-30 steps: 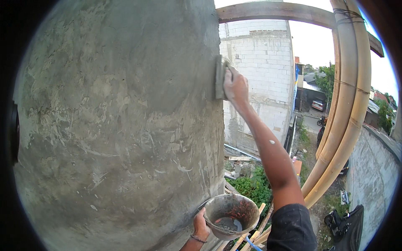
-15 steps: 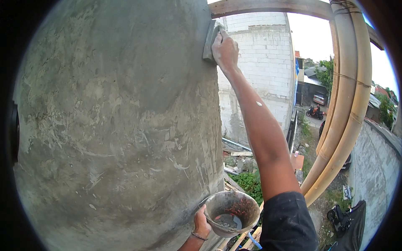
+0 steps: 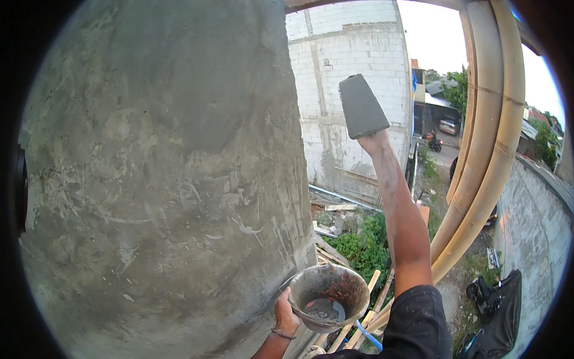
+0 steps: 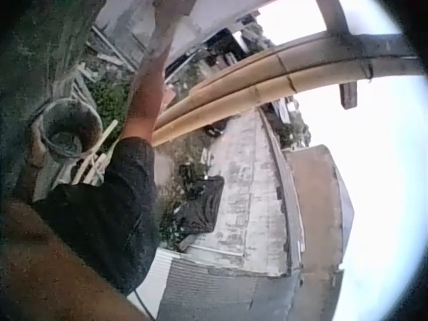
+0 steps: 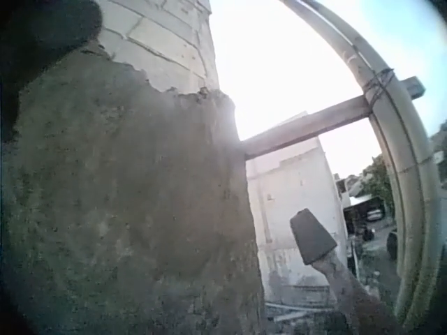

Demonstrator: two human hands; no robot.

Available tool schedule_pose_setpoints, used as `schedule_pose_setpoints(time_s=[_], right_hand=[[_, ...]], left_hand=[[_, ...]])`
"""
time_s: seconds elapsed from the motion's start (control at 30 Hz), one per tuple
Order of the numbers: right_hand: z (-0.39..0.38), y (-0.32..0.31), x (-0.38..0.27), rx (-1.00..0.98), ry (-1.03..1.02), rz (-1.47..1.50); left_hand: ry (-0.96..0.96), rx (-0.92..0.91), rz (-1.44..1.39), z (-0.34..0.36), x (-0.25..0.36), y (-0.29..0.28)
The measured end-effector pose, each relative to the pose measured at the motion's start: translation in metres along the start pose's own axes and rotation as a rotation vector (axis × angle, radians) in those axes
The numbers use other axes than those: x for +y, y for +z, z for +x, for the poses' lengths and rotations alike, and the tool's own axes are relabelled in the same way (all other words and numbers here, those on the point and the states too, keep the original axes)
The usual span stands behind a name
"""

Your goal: Applying and smoothing plaster or mortar on a concrete wall using a hand float.

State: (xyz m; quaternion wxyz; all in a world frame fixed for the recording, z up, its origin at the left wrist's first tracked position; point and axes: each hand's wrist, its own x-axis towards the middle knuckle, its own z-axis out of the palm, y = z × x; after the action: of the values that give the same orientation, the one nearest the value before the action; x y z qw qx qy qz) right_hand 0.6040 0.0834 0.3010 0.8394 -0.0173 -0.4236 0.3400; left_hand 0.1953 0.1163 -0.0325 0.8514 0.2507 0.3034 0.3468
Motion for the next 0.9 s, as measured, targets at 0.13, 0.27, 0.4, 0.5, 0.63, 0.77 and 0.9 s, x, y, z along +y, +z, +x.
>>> schedule_pose_setpoints(time_s=[0.13, 0.27, 0.4, 0.5, 0.63, 0.77, 0.9], right_hand=[[-0.033, -0.001, 0.017, 0.021, 0.059, 0.128], [-0.052, 0.007, 0.025, 0.025, 0.099, 0.211], [-0.060, 0.006, 0.026, 0.091, 0.115, 0.301], [-0.060, 0.009, 0.033, 0.096, 0.108, 0.280], [-0.054, 0.040, 0.054, 0.220, -0.045, -0.033], [-0.025, 0.080, 0.070, 0.134, -0.188, -0.703], [-0.008, 0.134, 0.103, 0.092, -0.499, -1.311]], left_hand=[[0.016, 0.053, -0.009, -0.007, 0.006, 0.005], [0.027, 0.047, 0.027, -0.001, 0.000, 0.001], [0.002, 0.064, 0.006, -0.009, 0.003, 0.015], [0.023, 0.064, 0.020, -0.005, 0.003, 0.011], [0.038, 0.085, 0.037, -0.003, 0.001, 0.006], [0.029, 0.101, -0.013, -0.008, 0.003, 0.014], [0.009, 0.096, 0.026, -0.010, 0.009, 0.009]])
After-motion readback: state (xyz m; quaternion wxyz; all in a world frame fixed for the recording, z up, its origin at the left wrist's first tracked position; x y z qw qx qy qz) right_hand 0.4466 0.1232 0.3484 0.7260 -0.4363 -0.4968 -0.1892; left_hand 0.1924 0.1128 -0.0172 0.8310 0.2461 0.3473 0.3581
